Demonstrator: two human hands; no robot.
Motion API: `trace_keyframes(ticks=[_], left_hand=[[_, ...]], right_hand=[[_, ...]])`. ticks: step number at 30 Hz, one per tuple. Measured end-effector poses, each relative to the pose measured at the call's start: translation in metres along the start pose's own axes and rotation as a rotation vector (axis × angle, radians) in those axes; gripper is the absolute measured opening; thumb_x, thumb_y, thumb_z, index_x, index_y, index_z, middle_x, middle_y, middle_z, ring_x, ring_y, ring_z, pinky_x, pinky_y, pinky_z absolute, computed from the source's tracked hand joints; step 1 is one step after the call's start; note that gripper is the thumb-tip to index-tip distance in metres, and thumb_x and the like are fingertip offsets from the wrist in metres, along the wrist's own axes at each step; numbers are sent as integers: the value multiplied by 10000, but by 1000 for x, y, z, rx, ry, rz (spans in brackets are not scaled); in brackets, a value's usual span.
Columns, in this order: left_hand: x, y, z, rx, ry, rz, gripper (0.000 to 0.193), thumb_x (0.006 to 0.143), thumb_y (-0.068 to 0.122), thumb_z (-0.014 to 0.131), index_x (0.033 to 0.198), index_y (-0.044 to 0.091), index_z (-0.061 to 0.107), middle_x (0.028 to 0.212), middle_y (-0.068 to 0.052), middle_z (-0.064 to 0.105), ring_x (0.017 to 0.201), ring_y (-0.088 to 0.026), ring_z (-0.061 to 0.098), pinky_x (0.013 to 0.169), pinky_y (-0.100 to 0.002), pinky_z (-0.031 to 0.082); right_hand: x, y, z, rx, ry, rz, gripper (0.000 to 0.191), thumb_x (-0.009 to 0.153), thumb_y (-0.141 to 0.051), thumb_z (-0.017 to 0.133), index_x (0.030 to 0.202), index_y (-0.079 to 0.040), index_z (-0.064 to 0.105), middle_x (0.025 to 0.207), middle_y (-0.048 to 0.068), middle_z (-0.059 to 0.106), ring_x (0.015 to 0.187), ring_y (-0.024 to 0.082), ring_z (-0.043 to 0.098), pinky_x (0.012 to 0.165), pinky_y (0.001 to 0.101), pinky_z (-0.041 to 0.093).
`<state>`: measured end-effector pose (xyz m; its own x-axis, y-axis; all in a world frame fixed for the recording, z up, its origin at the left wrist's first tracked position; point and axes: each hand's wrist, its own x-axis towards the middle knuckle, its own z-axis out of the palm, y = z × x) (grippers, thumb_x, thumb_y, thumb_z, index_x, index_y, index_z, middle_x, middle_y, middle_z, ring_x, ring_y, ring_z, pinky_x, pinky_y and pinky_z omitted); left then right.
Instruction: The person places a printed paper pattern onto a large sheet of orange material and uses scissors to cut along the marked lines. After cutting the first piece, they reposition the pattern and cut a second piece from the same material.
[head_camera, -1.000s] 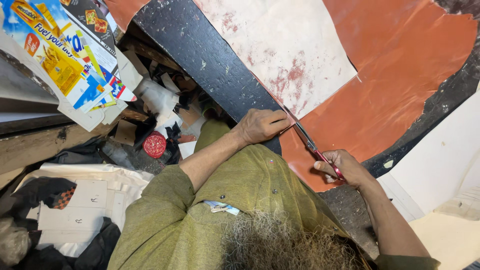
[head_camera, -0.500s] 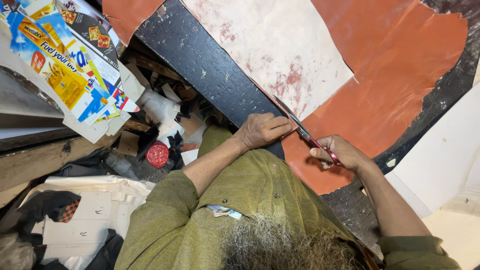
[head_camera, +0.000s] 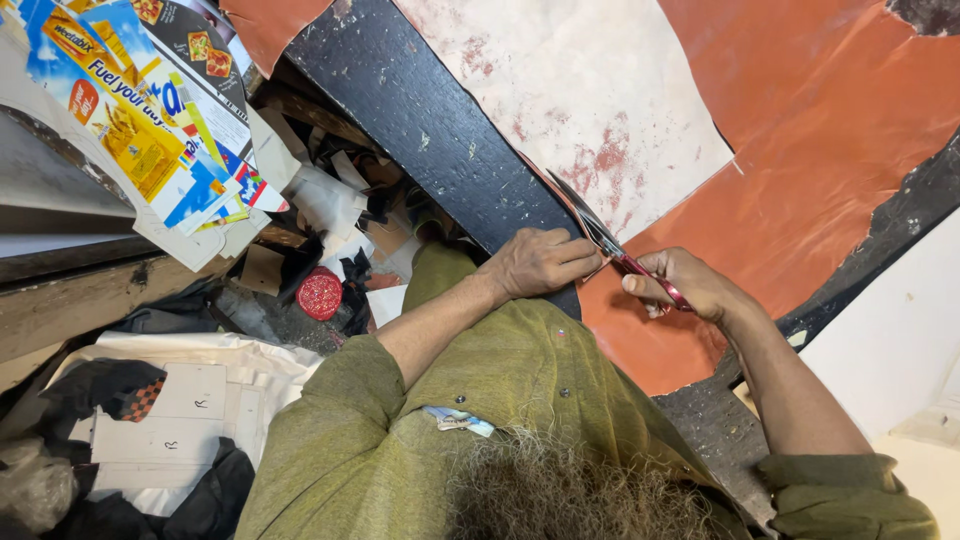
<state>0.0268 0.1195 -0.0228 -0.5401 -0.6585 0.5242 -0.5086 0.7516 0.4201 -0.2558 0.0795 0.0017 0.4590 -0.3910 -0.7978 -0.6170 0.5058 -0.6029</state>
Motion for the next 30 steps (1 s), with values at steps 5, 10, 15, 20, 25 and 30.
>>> trace_keyframes(ticks=[5,10,15,20,25,30], left_hand=[[1,-2,-1,-18,6,6,116,907,156,677,1022,155,689,952,55,609,727,-123,583,549,-262,513],[-1,-2,-1,21,16,10,136,894,149,673,1028,154,694,917,47,597,710,-119,583,513,-261,500],[-3,-1,3,-11,-35,2,125,872,149,676,997,152,679,890,43,570,730,-120,589,541,-268,517],[-4,-4,10,19,-12,14,54,868,117,666,909,120,632,955,37,603,766,-128,604,547,-268,530],[-6,-7,12,19,-45,29,66,873,139,679,867,122,616,928,23,594,759,-140,607,518,-287,521],[-9,-8,13,32,2,34,79,867,193,698,901,138,653,861,15,572,705,-154,594,475,-313,495]], right_hand=[[5,-7,5,-19,28,55,357,781,-379,827,751,-46,699,555,-1,563,462,109,516,442,302,404],[4,-21,5,-122,78,89,373,807,-348,843,738,-8,705,557,23,582,471,114,529,454,299,424],[19,-38,1,-92,-11,18,362,838,-401,771,744,-58,707,551,12,620,481,90,567,477,265,470],[29,-47,3,-111,15,9,367,803,-349,825,715,-24,676,548,29,599,466,117,561,457,297,501],[26,-53,6,-146,31,51,404,826,-355,817,687,-1,680,529,47,571,447,138,536,445,311,474],[36,-60,9,-107,34,44,395,826,-366,796,700,-5,699,531,26,600,451,116,544,437,290,437]])
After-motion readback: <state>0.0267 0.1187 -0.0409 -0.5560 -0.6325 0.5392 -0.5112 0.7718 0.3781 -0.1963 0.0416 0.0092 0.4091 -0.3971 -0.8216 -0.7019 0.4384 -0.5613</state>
